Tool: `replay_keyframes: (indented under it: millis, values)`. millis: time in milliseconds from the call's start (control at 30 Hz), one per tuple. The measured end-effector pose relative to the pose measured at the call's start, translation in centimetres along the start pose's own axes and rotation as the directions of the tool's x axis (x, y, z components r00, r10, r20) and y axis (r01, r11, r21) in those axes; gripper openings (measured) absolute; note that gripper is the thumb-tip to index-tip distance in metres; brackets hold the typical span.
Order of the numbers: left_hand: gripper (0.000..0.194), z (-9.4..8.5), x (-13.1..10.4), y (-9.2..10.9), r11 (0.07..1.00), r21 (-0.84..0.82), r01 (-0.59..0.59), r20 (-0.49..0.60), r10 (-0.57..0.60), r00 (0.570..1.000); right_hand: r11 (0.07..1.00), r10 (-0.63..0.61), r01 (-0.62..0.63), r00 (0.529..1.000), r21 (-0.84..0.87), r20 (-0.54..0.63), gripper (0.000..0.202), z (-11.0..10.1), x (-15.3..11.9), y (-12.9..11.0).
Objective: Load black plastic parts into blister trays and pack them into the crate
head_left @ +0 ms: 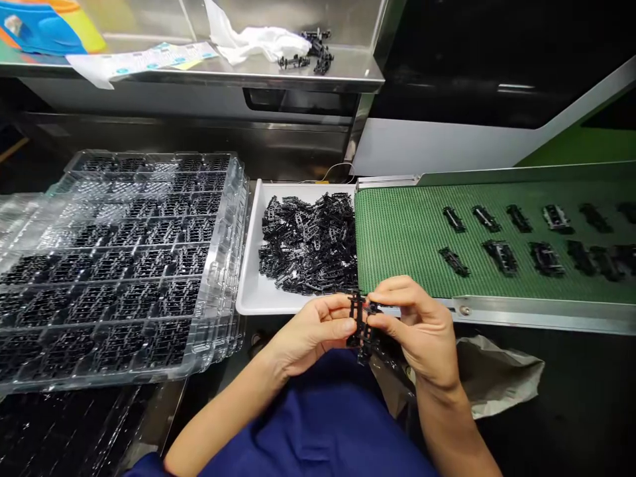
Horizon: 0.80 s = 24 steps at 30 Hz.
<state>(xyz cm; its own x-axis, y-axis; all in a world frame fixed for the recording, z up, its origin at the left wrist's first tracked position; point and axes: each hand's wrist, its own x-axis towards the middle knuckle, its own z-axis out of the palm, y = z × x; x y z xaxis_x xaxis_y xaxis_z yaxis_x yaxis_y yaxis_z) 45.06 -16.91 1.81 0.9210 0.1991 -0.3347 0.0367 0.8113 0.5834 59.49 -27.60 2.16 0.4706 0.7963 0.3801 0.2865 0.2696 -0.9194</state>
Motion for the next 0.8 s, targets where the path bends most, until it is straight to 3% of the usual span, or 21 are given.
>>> replay_keyframes:
  millis: [367,633,733,800]
  values:
    - [0.047,1.3,1.3,-0.3,0.994,0.080,0.078,0.043,-0.082,0.996,0.986,-0.067,0.052,0.993,-0.160,-0.093,0.020,-1.2,-0.6,-0.1]
    - [0.041,1.2,2.3,-0.4,0.964,0.263,0.037,-0.015,-0.035,0.999,0.974,0.129,-0.127,0.992,-0.188,0.002,0.024,-2.3,-0.3,0.3]
    - [0.046,1.4,2.8,-0.9,0.976,0.207,0.063,0.015,-0.068,0.998,0.981,0.119,-0.109,0.991,-0.163,0.053,0.020,-2.9,-0.1,0.3]
    - [0.044,1.6,3.1,-1.2,0.984,0.150,0.096,0.028,-0.101,0.994,0.961,0.111,-0.093,0.992,-0.260,0.056,0.020,-4.6,0.3,0.6]
